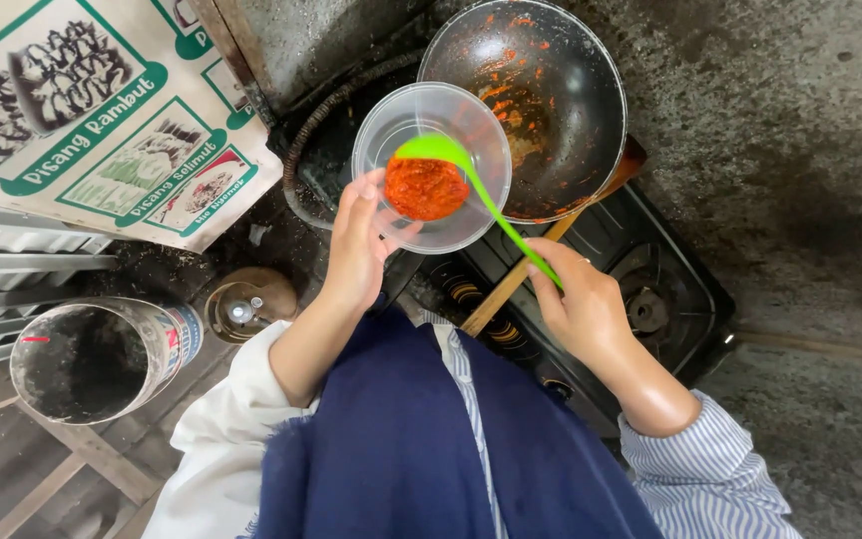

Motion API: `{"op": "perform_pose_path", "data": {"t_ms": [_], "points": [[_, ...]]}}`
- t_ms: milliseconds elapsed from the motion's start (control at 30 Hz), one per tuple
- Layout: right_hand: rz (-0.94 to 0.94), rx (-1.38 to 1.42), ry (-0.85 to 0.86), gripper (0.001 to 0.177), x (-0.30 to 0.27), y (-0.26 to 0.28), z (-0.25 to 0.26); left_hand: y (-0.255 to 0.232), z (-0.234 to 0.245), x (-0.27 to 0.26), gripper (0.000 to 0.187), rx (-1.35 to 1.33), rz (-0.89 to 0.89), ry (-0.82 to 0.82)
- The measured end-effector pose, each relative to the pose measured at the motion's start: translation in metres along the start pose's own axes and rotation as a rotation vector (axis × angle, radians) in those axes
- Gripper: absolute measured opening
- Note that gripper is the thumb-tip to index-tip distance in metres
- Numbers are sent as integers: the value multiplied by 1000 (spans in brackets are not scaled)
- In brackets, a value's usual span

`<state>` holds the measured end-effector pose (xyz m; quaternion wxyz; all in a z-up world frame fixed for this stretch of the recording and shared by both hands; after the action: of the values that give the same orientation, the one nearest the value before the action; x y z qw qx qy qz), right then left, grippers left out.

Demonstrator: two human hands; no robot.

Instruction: The person scoops a red sauce from a wok using a green ladle and transfers it into a clear plastic container. The person repeats the scooping and transferring action multiple times until the wok is mostly empty.

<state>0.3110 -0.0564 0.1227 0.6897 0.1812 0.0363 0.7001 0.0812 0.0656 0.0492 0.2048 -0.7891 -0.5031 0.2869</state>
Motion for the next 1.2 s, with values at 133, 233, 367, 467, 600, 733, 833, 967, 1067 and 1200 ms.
{"op": "perform_pose_path", "data": {"t_ms": [133, 233, 367, 467, 600, 733, 833, 967, 1067, 1200], "points": [[-25, 38, -67, 28, -3, -5, -4, 5, 5, 5, 67, -12, 15, 0], [-6, 17, -32, 26, 1, 1, 1, 5, 4, 5, 68, 6, 24, 0], [-20, -29, -36, 27, -2, -4, -4, 7, 4, 9, 68, 20, 33, 10], [-23, -33, -68, 27, -3, -6, -5, 7, 3, 11, 68, 27, 34, 15], [-15, -73, -65, 27, -4, -10, -6, 6, 0, 12, 66, 32, 43, 12], [-58, -51, -104, 29, -5, -12, -8, 8, 0, 17, 64, 32, 46, 12], [-45, -83, -56, 26, -6, -13, -7, 11, 3, 19, 64, 30, 63, 10], [-133, -39, -47, 28, -1, -17, -4, 8, -3, 24, 66, 40, 66, 9], [-246, 46, 10, 29, 2, -20, 4, 11, 1, 24, 66, 45, 71, 1], [-534, 515, 78, 33, 7, -53, 6, 15, 7, 28, 63, 0, 73, -21]]}}
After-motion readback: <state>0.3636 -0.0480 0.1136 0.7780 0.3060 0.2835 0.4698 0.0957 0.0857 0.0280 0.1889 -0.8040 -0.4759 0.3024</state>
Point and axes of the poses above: each hand's wrist, its own x-axis towards the middle knuckle, its own z-axis out of the back of the hand, y = z × x, the point moved 2 cm from there along x, towards the middle knuckle, and after that the axes turned 14 degrees about -x, right-handed, at the moved point
